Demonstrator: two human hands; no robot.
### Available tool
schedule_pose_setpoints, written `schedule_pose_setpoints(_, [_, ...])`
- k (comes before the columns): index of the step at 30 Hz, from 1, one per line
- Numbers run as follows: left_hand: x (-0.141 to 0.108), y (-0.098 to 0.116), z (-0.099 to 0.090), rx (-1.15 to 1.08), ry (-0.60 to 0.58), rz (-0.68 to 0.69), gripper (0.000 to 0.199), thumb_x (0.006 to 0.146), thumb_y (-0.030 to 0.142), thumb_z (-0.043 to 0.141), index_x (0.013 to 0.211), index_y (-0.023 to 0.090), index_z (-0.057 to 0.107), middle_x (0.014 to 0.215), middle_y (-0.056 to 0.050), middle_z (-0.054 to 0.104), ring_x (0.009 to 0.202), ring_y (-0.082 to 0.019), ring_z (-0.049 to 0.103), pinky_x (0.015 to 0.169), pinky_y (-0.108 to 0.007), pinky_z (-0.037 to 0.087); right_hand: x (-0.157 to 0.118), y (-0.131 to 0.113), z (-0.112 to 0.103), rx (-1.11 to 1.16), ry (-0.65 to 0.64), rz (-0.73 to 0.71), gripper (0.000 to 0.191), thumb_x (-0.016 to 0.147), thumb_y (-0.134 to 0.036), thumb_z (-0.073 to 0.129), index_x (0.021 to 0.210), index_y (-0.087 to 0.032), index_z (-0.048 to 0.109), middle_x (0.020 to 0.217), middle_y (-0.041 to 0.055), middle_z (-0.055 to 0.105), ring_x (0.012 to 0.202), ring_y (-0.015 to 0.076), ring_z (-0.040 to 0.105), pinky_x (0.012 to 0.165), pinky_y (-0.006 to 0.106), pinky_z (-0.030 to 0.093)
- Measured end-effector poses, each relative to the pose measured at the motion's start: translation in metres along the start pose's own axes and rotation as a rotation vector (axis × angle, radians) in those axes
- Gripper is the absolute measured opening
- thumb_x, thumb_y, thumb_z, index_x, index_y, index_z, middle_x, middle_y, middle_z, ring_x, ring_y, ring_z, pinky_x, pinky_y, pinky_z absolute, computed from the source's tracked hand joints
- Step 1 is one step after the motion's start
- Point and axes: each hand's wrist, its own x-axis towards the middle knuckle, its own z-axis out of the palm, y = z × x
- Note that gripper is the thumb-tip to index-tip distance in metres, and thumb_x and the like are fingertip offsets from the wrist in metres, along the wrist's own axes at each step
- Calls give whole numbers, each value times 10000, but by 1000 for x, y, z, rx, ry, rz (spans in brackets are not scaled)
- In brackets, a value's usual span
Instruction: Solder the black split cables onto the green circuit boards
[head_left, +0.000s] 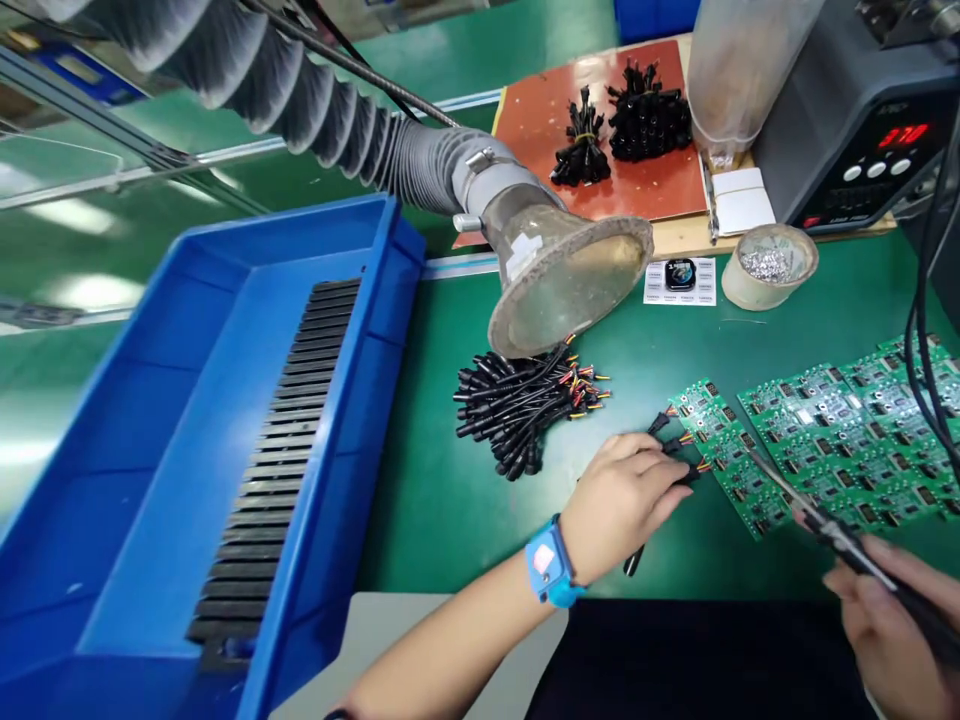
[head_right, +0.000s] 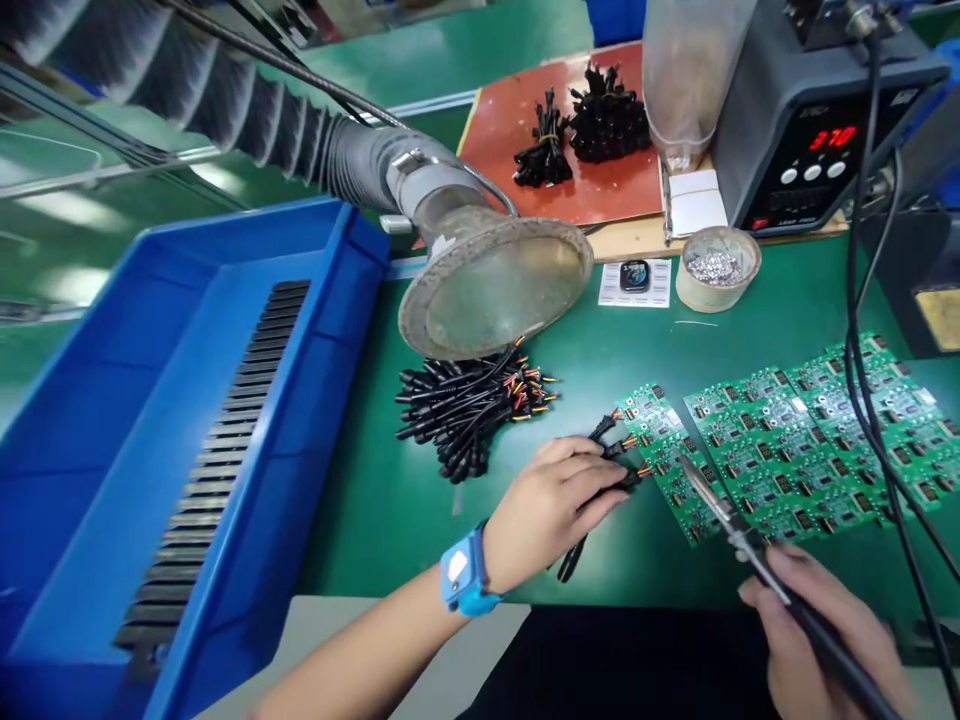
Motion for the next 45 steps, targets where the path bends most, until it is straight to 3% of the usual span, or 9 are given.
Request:
schedule_pose_setpoints(3, [-1, 1, 6, 97, 31, 53, 205, 851, 274, 560, 1020, 178, 627, 891, -24, 686, 983, -199, 550, 845, -353, 443, -8, -3, 11, 33, -37, -20, 258, 789, -96, 596, 1031, -187, 607, 894, 40, 641, 836, 203, 614, 713, 346, 539])
schedule_pose_setpoints(10, [0, -2, 15, 35, 85, 115, 174, 847, 210, 554, 1001, 178, 630, 884, -24, 674, 997, -156, 562, 882, -333, 438, 3, -4, 23, 94, -48, -335, 449, 740, 7, 584, 1171, -110, 543, 950, 68, 629, 837, 187, 608, 715, 326, 557])
schedule_pose_setpoints(16, [4, -4, 14, 33, 57, 138, 168, 848, 198, 544, 989, 181, 634, 893, -27, 664, 1010, -156, 550, 884, -332, 426, 3, -5, 26, 61, -24, -268, 458, 746, -27, 612, 1180, -158, 542, 1042, 61, 619, 821, 190, 620, 696, 327, 565])
schedule_pose_setpoints(26, [9, -2, 8, 121, -34, 202, 179, 872, 200, 505, 997, 151, 623, 895, -54, 646, 1013, -181, 540, 896, -358, 412, 3, -6, 29, 34, -6, -318, 434, 758, -49, 614, 1179, -126, 549, 970, 64, 623, 818, 191, 616, 681, 302, 557])
schedule_pose_setpoints(30, [7, 3, 12, 170, -13, 196, 185, 874, 194, 497, 999, 126, 616, 871, -74, 629, 1002, -191, 536, 897, -377, 435, 3, -4, 29, 25, -11, -323, 424, 767, -65, 611, 1182, -128, 547, 937, 57, 626, 812, 195, 622, 681, 306, 563])
schedule_pose_setpoints(36, [5, 6, 18, 192, 39, 150, 172, 877, 183, 487, 957, 123, 626, 871, -80, 616, 1002, -199, 528, 900, -395, 462, 4, -1, 26, 38, -125, -357, 473, 775, -58, 597, 1233, -133, 499, 957, 64, 621, 900, 200, 606, 730, 307, 562])
schedule_pose_setpoints(45, [3, 6, 24, 194, 55, 120, 180, 881, 172, 473, 960, 100, 618, 874, -91, 600, 1006, -198, 528, 899, -376, 492, 11, -6, 28, 34, -238, -394, 475, 795, -32, 542, 1254, -98, 442, 747, 31, 599, 916, 208, 605, 827, 357, 551])
